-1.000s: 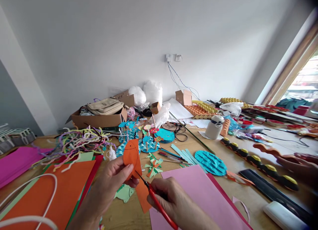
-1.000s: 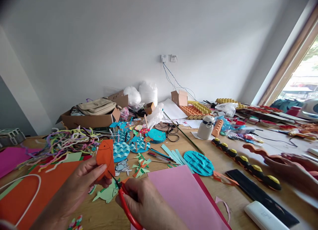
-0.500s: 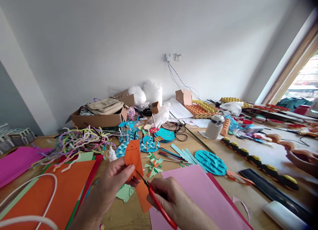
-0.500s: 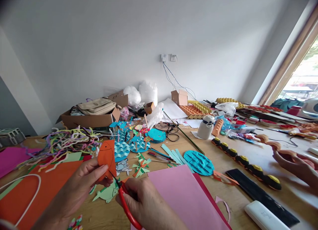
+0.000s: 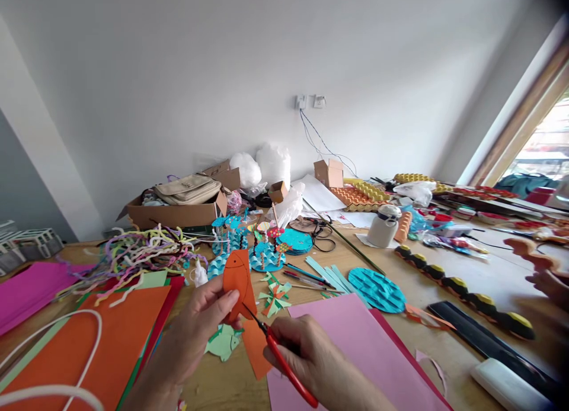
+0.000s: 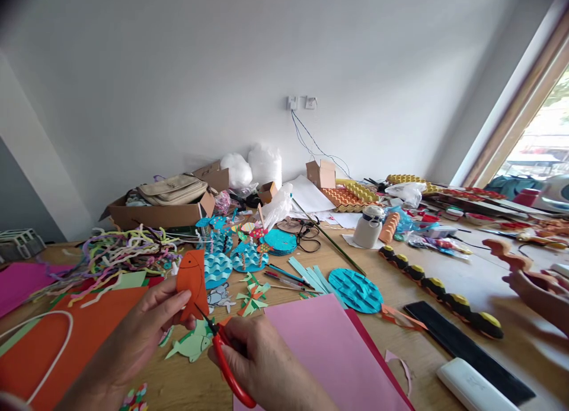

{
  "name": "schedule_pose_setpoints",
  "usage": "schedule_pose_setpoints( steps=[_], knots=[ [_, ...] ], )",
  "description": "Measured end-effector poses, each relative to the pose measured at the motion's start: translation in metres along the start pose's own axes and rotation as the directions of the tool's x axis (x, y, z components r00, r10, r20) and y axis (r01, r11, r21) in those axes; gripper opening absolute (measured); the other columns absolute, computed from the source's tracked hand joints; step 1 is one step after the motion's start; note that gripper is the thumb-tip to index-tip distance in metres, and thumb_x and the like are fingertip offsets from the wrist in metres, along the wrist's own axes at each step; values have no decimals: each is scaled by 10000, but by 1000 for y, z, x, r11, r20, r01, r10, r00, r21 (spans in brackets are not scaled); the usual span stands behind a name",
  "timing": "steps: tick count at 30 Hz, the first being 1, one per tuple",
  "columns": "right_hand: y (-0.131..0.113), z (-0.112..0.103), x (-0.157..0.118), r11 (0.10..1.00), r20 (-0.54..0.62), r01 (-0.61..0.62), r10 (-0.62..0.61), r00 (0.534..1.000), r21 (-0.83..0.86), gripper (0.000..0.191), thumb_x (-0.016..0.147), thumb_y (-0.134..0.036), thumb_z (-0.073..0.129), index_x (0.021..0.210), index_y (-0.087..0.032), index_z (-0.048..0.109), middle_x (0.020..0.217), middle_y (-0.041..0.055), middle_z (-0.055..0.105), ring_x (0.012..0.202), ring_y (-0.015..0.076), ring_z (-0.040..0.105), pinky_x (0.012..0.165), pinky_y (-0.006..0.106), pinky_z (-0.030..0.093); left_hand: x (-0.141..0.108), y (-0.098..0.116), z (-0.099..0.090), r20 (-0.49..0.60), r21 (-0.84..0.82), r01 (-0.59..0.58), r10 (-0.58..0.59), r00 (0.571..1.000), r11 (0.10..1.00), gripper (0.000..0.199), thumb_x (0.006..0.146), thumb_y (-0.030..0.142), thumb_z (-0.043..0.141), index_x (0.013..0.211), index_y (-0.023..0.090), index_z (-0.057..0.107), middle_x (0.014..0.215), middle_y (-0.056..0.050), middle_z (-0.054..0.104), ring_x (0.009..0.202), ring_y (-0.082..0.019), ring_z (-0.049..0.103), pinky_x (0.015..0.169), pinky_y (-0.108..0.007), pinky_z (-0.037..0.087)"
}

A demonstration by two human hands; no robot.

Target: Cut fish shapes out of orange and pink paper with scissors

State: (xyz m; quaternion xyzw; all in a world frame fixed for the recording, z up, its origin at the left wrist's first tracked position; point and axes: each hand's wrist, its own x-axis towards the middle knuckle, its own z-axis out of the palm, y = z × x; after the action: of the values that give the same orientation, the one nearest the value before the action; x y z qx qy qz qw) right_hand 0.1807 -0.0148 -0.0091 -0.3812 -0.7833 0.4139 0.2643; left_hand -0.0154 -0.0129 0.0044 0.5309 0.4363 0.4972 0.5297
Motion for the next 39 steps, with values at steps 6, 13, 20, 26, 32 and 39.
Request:
schedule_pose_setpoints(
  steps=[6, 13, 20, 26, 32, 39],
  knots=[
    [5, 4, 1, 996, 15, -11, 10, 1000, 86, 282, 866, -248, 483, 597, -176, 441, 508, -59, 423, 469, 69, 346, 416, 182, 245, 0, 3, 6, -16, -12, -15, 15, 1000, 1000, 157, 791, 346, 590, 748, 196, 601, 537, 71, 500, 444, -60, 379, 452, -174, 359],
    [8, 19, 9, 883, 46, -128, 120, 992, 451, 322, 829, -411, 521, 611, -186, 447, 414, -74, 416, 351, 57, 348, 371, 170, 255, 1, 9, 18, -141, -105, -17, 2, 990, 994, 191, 710, 353, 653, 677, 180, 580, 536, 66, 505, 446, -78, 410, 418, -196, 393],
    [11, 36, 12, 740, 99, -109, 57, 993, 664, 586, 692, -743, 536, 711, -157, 525, 392, -77, 428, 322, 53, 326, 352, 177, 201, 3, -3, 20, -207, -62, -34, 21, 978, 997, 194, 720, 358, 615, 644, 184, 569, 446, 69, 498, 423, -91, 440, 439, -206, 389],
    [12, 43, 15, 691, 68, -92, 62, 996, 717, 560, 713, -724, 546, 690, -165, 521, 380, -78, 429, 319, 52, 321, 353, 188, 196, 3, 3, 25, -267, -65, 25, -41, 963, 998, 285, 629, 376, 663, 481, 192, 505, 414, 59, 492, 400, -89, 433, 436, -214, 377],
    [18, 47, 17, 635, 68, -87, 55, 996, 767, 532, 724, -698, 567, 679, -173, 497, 435, -69, 457, 350, 49, 323, 358, 190, 182, 1, 1, 23, -201, -10, 9, -11, 979, 1000, 360, 723, 388, 592, 442, 199, 472, 413, 52, 468, 430, -89, 408, 499, -220, 363],
    [20, 49, 18, 674, 58, -103, 89, 994, 731, 579, 671, -748, 564, 670, -174, 488, 386, -94, 390, 325, 49, 318, 339, 185, 185, 2, -1, 23, -210, 9, 18, -16, 978, 1000, 364, 714, 393, 585, 427, 214, 451, 407, 43, 450, 443, -109, 392, 504, -244, 351]
  ],
)
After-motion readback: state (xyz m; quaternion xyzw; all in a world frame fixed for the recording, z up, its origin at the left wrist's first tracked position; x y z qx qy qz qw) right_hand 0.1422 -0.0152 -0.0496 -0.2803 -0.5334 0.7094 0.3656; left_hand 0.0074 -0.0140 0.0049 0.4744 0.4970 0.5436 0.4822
